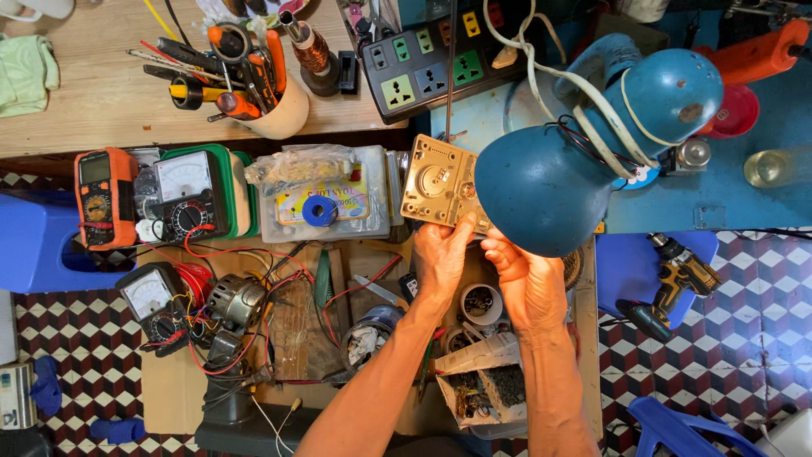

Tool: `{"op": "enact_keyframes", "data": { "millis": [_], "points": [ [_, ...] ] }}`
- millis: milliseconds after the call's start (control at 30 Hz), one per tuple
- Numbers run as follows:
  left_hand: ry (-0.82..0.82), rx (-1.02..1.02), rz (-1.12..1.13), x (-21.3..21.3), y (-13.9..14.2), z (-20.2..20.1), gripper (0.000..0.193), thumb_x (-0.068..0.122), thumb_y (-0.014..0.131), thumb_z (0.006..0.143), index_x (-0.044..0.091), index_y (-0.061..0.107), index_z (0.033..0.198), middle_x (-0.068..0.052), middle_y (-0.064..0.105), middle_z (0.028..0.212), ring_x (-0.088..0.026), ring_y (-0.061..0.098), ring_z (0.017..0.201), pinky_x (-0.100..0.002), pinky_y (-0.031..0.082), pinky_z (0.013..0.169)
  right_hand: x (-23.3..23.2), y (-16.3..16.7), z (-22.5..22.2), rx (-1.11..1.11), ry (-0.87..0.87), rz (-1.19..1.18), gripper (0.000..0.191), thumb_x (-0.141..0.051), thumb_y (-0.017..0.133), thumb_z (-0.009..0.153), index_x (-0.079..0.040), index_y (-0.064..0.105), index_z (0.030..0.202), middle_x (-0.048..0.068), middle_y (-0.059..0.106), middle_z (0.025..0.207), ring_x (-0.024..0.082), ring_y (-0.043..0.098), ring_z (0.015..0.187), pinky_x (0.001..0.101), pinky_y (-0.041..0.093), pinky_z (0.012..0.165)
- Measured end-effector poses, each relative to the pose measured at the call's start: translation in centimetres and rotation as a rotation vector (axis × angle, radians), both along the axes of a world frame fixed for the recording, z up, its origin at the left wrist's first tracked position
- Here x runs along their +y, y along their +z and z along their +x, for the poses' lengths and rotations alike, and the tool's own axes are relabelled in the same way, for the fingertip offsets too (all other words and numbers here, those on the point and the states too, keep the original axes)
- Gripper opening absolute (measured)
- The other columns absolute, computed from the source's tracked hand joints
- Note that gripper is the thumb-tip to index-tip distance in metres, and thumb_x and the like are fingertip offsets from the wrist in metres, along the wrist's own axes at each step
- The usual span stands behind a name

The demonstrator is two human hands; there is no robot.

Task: The person works on a disassembled electronic device, likely a lamp, at a cluttered workbench. They manipulate the internal components, connect wires, and test the device by turning it on and off. The person handles various tools and parts throughout the process.

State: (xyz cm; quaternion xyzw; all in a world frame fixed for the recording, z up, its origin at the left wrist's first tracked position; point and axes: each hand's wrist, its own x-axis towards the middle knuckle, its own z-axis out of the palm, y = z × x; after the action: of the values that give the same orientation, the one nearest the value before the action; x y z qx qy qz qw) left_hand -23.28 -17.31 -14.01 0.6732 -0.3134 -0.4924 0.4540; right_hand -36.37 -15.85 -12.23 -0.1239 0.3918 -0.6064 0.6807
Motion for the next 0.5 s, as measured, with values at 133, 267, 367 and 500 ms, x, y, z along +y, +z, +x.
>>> {"op": "enact_keyframes", "data": {
  "millis": [133, 267, 367, 500],
  "points": [
    [-0.021, -0.066, 0.026, 0.03, 0.03, 0.16, 0.036, 0.033, 0.073, 0.089, -0.001, 0.079, 0.085, -0.008, 0.077, 0.071, -0.014, 0.069, 0.062, -0.031, 0.052, 0.062, -0.16, -0.15, -0.02, -0.052, 0.007, 0.002, 0.022, -0.003, 0.062, 0.100, 0.006, 0.063, 0.120, 0.018, 0.070, 0.104, 0.025, 0.070, 0.088, 0.0343, 0.059, 0.079],
    [-0.012, -0.020, -0.018, 0.10, -0.08, 0.27, 0.034, 0.032, 0.073, 0.089, -0.001, 0.078, 0.087, -0.007, 0.077, 0.072, -0.013, 0.069, 0.063, -0.031, 0.052, 0.062, -0.29, -0.07, 0.18, -0.047, -0.018, 0.094, 0.024, -0.001, 0.064, 0.094, 0.005, 0.064, 0.117, 0.017, 0.070, 0.103, 0.025, 0.071, 0.089, 0.0348, 0.060, 0.082],
    [0.006, 0.021, -0.065, 0.08, -0.08, 0.21, 0.033, 0.031, 0.072, 0.090, -0.001, 0.077, 0.089, -0.007, 0.077, 0.074, -0.012, 0.070, 0.065, -0.030, 0.053, 0.063, -0.39, 0.19, 0.24, -0.021, -0.006, 0.107, 0.028, 0.006, 0.066, 0.089, 0.005, 0.064, 0.116, 0.015, 0.070, 0.103, 0.024, 0.071, 0.091, 0.0341, 0.060, 0.085],
    [-0.014, -0.017, -0.032, 0.15, 0.14, 0.28, 0.033, 0.031, 0.072, 0.091, -0.001, 0.078, 0.089, -0.008, 0.078, 0.073, -0.013, 0.069, 0.064, -0.030, 0.053, 0.063, -0.68, 0.55, 0.52, -0.006, -0.032, 0.113, 0.024, 0.007, 0.067, 0.091, 0.005, 0.064, 0.115, 0.015, 0.070, 0.102, 0.024, 0.071, 0.090, 0.0338, 0.061, 0.083]
  ]
}}
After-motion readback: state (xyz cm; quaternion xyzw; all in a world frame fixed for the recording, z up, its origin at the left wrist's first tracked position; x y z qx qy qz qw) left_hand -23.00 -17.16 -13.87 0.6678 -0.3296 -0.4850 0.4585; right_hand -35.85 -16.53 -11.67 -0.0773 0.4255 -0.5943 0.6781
